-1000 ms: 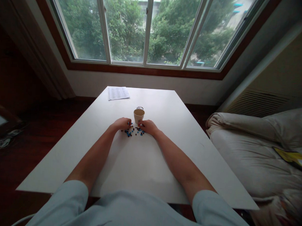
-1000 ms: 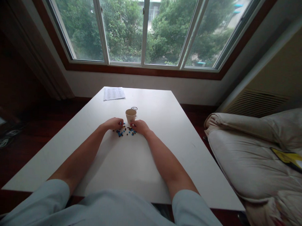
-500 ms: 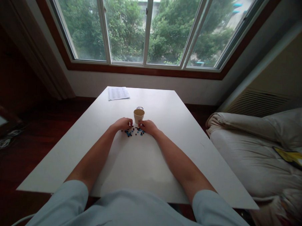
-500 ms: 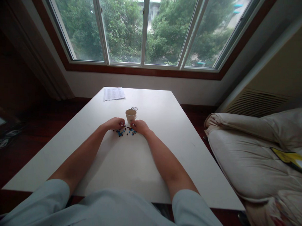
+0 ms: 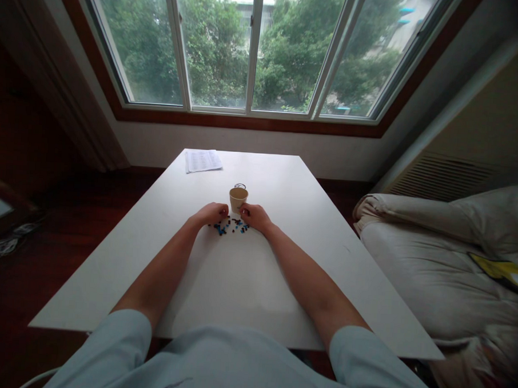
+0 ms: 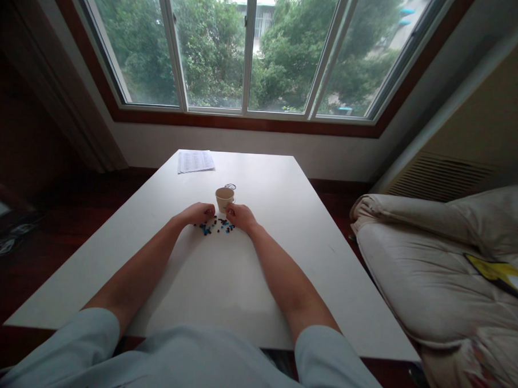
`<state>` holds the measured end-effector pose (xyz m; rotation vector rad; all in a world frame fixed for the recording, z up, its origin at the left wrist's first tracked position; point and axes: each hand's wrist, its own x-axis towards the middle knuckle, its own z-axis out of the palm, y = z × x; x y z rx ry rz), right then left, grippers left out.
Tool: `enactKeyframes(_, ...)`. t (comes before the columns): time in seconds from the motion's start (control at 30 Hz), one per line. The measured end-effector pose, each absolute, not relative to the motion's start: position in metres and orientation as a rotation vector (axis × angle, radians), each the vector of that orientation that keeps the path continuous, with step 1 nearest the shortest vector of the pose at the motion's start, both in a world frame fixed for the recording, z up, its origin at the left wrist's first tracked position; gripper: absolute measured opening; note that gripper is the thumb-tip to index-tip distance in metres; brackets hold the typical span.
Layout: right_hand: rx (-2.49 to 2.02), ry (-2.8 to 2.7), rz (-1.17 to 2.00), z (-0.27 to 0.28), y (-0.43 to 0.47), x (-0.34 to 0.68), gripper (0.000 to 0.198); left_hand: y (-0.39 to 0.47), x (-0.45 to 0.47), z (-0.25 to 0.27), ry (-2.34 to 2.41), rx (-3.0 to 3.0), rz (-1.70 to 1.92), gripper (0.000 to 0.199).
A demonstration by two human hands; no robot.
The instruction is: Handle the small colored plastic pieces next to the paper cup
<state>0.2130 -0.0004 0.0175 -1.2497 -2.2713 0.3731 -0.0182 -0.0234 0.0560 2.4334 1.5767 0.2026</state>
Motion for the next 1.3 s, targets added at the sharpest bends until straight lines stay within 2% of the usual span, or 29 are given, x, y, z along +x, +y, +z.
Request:
enactKeyframes(0.17, -1.231, -1.991, 0.573, 0.009, 0.01, 0.221, 0.022, -0.026, -0.017, 0.056, 1.562, 2.4, 0.265, 0.022)
enactKeyframes(0.7, -1.158, -1.719, 0.948, 0.004, 0.022, 0.226, 0.021, -0.027, -0.019, 0.061, 1.496, 2.358, 0.187, 0.029)
enactKeyframes(1.0, -1.117, -1.58, 0.993, 0.007, 0.024, 0.227, 0.023, -0.027, -0.013, 0.056, 1.564, 2.464, 0.194, 0.019)
enactKeyframes(1.3, -1.133, -1.569, 0.991, 0.006, 0.025, 0.228, 0.023, -0.024, -0.019, 0.057, 1.724, 2.385, 0.161, 0.021)
